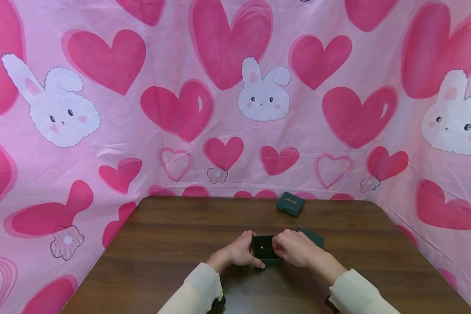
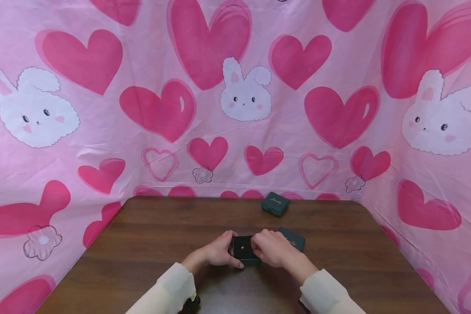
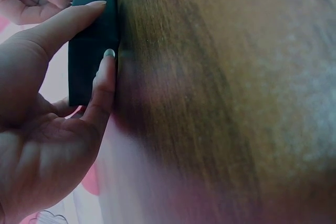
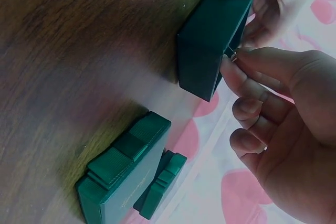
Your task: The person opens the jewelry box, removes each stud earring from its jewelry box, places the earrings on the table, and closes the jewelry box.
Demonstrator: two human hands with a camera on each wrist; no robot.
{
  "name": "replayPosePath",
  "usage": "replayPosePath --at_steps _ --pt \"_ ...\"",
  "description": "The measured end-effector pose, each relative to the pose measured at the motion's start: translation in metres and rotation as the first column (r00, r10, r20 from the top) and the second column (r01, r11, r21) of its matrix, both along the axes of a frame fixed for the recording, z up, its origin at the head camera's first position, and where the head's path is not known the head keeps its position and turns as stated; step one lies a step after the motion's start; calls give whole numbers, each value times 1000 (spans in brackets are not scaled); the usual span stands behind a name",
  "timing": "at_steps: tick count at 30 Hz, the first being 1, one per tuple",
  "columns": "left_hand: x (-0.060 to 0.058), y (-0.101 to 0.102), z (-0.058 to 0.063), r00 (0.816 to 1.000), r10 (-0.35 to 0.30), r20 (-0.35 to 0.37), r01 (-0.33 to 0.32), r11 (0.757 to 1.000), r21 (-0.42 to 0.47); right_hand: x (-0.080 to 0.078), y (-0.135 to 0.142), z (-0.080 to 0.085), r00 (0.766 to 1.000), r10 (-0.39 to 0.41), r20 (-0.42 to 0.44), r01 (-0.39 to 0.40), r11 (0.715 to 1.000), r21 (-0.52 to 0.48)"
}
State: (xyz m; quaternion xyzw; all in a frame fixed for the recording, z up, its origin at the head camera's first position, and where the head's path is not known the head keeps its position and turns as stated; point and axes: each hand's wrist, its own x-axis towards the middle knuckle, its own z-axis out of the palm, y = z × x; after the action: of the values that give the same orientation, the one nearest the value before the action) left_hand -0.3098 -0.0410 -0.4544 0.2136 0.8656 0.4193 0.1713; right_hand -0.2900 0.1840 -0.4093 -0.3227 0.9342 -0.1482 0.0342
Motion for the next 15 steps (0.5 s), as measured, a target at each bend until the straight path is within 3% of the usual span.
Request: replayPosePath --at_steps 15 --pt "0 0 -1 1000 11 8 -11 1000 3 5 3 3 999 -24 -41 25 1000 13"
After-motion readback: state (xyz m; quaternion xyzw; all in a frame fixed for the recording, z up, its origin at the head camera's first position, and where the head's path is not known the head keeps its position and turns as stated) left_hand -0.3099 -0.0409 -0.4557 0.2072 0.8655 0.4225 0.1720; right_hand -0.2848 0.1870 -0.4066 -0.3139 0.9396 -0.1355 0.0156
